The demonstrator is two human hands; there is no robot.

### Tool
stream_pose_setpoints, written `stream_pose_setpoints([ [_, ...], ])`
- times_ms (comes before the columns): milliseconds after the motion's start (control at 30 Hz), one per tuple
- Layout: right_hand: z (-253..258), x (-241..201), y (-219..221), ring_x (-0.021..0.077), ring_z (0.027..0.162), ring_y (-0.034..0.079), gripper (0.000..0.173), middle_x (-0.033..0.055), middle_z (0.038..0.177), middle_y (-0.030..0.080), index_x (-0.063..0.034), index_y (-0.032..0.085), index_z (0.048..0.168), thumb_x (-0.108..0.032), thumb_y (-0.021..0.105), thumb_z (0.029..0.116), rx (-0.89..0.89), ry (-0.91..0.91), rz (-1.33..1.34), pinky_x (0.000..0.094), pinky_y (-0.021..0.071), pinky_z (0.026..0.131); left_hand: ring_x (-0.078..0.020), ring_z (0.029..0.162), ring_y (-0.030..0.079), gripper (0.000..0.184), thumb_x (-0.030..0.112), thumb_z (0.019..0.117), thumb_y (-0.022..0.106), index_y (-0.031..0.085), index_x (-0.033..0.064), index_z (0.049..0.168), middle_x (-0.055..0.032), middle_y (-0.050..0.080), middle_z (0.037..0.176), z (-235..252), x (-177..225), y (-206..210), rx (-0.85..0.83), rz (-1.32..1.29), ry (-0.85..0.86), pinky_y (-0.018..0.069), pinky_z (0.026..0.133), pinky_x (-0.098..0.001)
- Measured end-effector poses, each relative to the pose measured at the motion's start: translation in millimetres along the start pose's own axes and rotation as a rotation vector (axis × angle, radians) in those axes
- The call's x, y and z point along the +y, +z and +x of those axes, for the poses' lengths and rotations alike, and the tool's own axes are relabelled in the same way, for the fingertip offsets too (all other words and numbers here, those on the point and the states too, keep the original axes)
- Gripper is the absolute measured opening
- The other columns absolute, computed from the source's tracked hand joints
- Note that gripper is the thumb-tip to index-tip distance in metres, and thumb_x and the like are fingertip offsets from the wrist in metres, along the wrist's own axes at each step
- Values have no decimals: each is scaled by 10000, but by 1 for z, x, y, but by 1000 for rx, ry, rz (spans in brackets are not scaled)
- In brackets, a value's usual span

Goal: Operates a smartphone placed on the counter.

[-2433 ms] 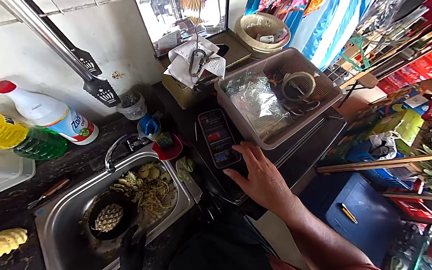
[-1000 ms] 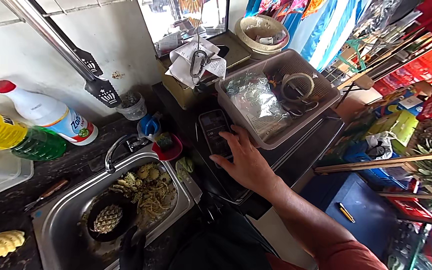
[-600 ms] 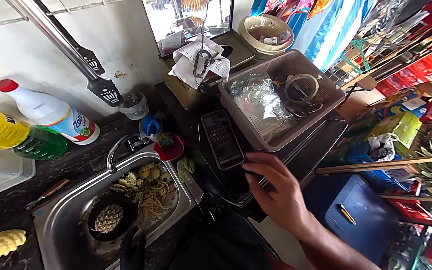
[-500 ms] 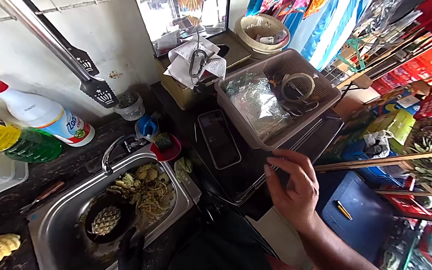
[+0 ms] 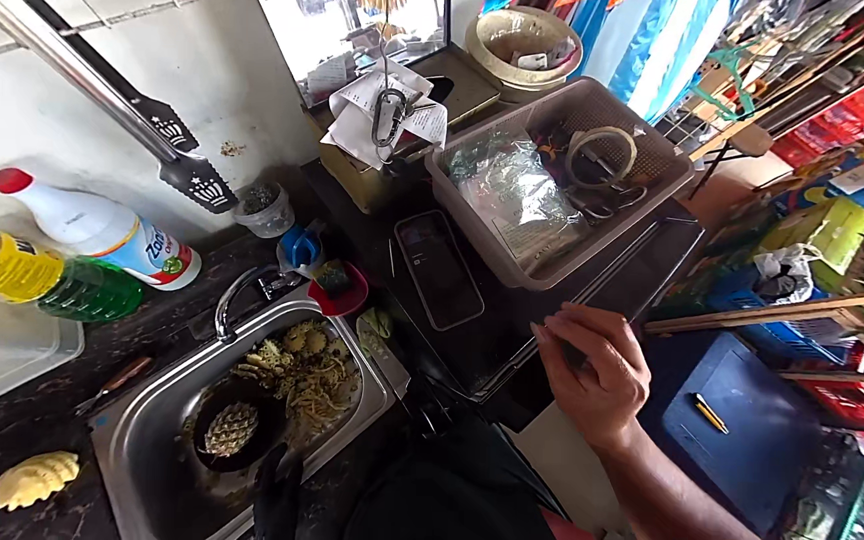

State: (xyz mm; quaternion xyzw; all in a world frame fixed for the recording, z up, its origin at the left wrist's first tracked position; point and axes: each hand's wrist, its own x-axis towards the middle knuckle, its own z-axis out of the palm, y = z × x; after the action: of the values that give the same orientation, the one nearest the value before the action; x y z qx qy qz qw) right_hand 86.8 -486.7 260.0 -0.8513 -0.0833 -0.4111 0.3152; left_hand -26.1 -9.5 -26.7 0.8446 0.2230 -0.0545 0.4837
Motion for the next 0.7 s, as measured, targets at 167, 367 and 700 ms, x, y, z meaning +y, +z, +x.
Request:
stream_pose_setpoints([
  [167,3,-11,14,136,1103,647,237,76,1137,688,-105,745,1153,-198,755,935,-277,104,104,270,566,938,-256,1376,497,513,285,921,668,598,62,1377,-153,537,1473,2,3,1,-16,6,3,480,1073,-458],
  [367,15,-9,43,232,1326,568,537,164,1377,605,-52,619,1282,-388,792,902,-476,138,108,365,526,1073,-239,1386,491,520,310,913,671,609,76,1373,-128,546,1473,4,-3,1,-20,0,1,486,1066,-450],
  [700,26,-10,59,277,1347,554,669,175,1524,502,-85,591,1360,-532,751,888,-554,225,-33,407,524,1055,-266,1422,456,511,317,923,656,610,77,1372,-127,539,1488,3,0,2,-13,26,-15,460,1094,-463],
])
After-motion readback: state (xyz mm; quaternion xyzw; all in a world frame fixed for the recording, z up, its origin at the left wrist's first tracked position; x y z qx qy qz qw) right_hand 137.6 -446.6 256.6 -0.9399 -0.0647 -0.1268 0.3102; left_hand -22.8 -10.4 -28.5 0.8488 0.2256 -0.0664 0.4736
